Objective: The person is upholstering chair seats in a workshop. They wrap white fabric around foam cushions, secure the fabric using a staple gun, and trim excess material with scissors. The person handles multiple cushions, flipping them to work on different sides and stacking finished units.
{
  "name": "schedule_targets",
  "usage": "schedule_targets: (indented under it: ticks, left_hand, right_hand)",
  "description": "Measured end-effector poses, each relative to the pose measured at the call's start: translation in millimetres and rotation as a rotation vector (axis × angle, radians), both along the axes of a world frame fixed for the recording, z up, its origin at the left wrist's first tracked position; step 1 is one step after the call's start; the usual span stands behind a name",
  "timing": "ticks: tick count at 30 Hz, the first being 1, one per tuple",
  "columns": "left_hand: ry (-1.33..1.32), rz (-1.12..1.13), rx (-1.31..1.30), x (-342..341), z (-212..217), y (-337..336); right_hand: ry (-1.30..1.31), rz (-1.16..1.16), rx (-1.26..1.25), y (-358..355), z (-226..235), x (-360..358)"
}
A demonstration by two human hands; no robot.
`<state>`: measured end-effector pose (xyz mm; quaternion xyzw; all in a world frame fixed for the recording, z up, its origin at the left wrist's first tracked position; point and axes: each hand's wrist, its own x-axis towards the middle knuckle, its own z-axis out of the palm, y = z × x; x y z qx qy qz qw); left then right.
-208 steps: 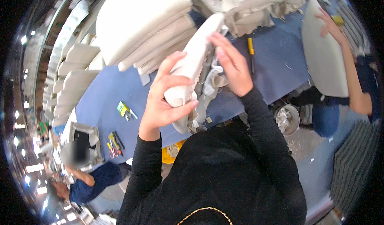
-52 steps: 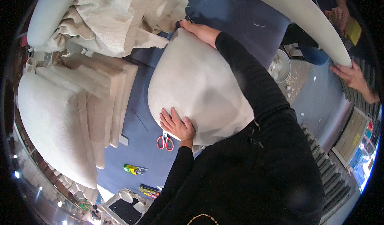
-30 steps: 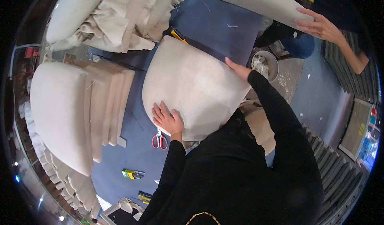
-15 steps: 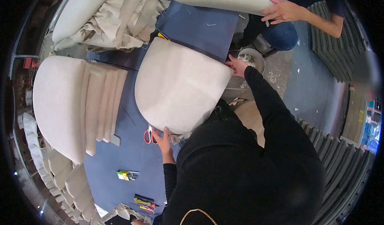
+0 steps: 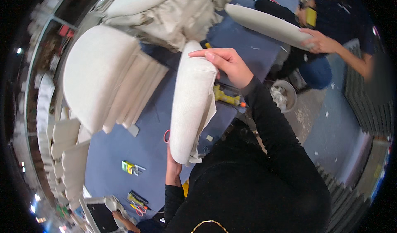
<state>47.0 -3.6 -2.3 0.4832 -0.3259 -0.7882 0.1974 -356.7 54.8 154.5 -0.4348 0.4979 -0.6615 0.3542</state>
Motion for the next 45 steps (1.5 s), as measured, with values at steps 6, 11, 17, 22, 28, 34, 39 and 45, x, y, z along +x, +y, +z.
schedule_targets:
  ticks: [6,11,17,22,28,34,39,45]
  left_hand:
    - [-0.187,-0.192,-0.528,26.8,22.1,-8.5]
    - [-0.152,-0.199,-1.229,-50.8,174.2,-15.4]
    - [-0.38,-0.07,-1.435,-99.1,197.1,-46.7]
    - [-0.439,-0.024,-1.41,-104.6,197.4,-52.0]
    - [-0.474,0.002,-1.451,-113.4,195.9,-51.6]
    - [-0.428,-0.032,-1.483,-134.6,196.2,-43.7]
    - [-0.461,-0.053,-1.499,-139.7,192.8,-39.1]
    - [-0.467,-0.092,-1.517,-149.9,190.5,-29.1]
  right_hand:
    - [0.061,0.031,-0.034,-53.1,1.6,60.1]
    - [-0.057,0.121,-0.05,-76.1,-10.5,90.7]
    - [-0.259,-0.026,0.25,-79.0,-153.0,66.8]
    - [0.817,-0.256,0.847,34.6,-344.0,21.6]
    - [0.823,-0.04,0.951,15.5,-325.0,12.7]
    - [0.295,0.041,0.889,12.3,-269.8,-87.2]
    - [0.087,0.013,0.571,43.6,33.9,3.8]
    - [0.943,-0.138,0.394,84.5,92.4,50.8]
